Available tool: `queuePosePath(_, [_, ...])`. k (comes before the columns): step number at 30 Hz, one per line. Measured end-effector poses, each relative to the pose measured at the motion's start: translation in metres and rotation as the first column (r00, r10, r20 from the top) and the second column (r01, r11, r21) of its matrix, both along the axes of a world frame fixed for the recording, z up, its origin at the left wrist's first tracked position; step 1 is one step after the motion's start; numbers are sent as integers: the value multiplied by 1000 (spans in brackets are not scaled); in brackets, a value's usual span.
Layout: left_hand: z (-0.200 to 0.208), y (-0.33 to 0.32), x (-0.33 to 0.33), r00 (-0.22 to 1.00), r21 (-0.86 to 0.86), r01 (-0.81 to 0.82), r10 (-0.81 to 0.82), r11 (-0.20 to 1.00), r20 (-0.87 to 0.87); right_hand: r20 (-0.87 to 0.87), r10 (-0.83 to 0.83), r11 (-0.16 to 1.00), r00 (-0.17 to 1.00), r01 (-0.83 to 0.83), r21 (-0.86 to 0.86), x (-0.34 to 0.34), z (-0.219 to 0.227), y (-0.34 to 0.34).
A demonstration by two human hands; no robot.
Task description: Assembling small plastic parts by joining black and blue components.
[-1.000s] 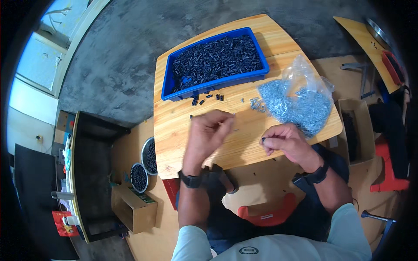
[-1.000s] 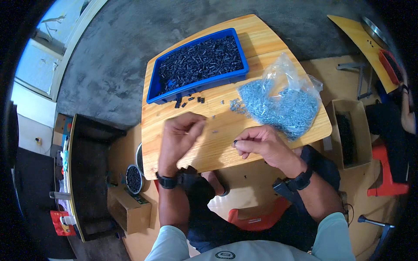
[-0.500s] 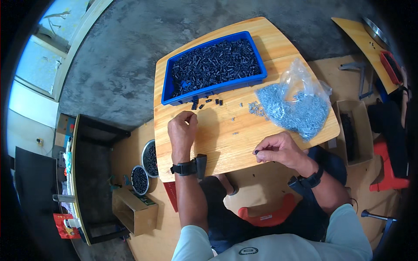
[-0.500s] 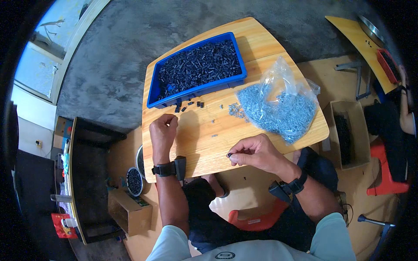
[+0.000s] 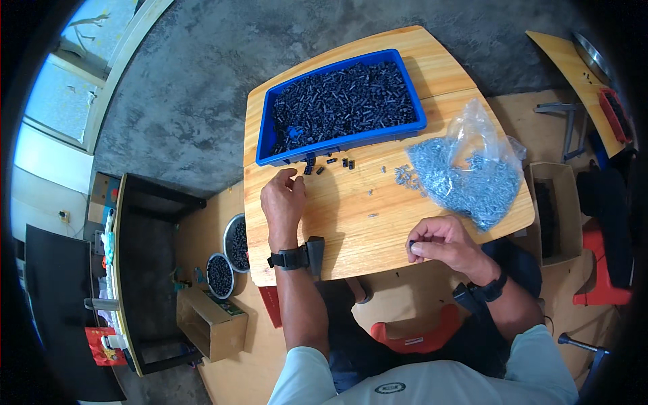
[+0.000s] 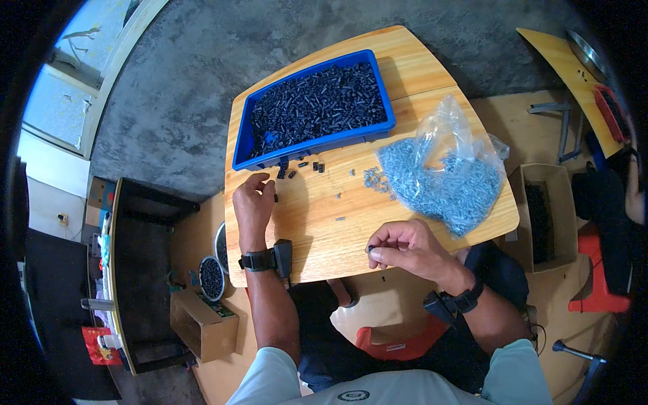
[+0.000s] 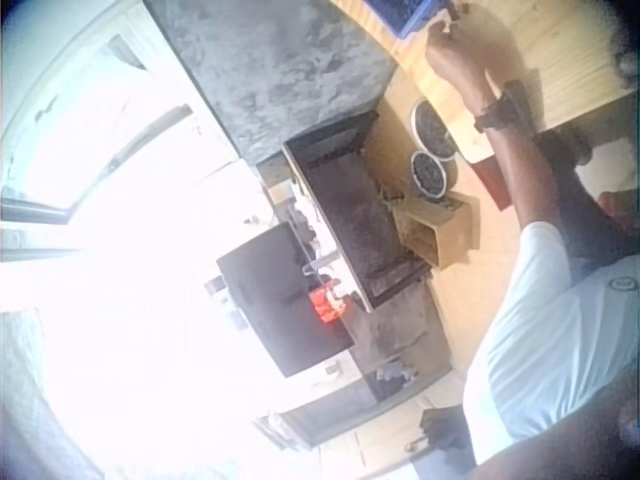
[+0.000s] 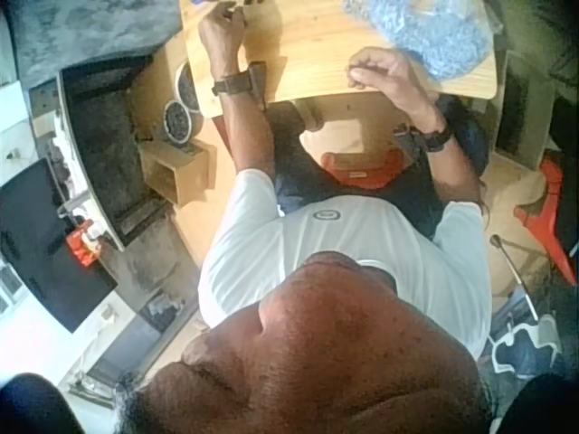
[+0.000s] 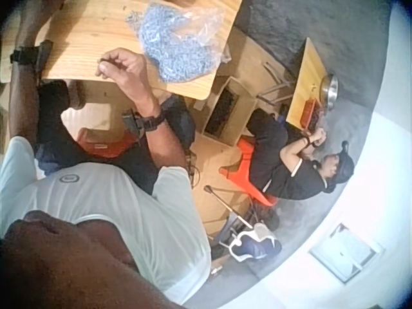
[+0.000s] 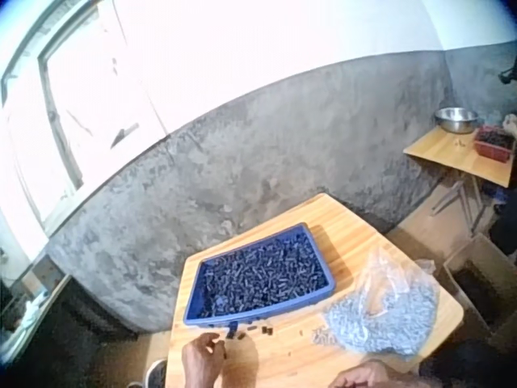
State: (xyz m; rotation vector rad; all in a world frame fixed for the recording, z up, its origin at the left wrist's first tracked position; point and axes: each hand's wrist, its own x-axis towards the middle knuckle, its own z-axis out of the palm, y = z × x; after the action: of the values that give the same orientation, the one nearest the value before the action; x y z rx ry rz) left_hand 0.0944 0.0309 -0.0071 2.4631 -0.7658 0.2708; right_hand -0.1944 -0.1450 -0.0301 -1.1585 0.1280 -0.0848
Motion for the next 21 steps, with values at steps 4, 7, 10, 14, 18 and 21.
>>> queuePosePath(4, [-4,-1,3,1000,0,18,-18,1000,-23,-5,15,999,1000,-15,32,0,1,-1])
queuePosePath(7, [-7,-2,6,999,-10,36,-36,999,-24,-23,28,999,999,-28,20,-1,2,-1])
queuePosePath(10, [-7,-1,7,999,-1,43,-43,999,25,-33,37,999,999,-36,20,-2,3,1])
queuePosePath(14, [-4,-5,-4,996,-31,84,-84,996,-9,-34,38,999,999,-37,22,-5,2,2])
queuePosePath(18, [-10,-16,-7,979,-96,196,-201,976,-42,-101,24,1000,995,-22,16,-2,-2,0])
queuePosePath(21, [0,-17,-14,960,-104,231,-244,967,-136,-28,53,968,998,-58,-243,10,5,4])
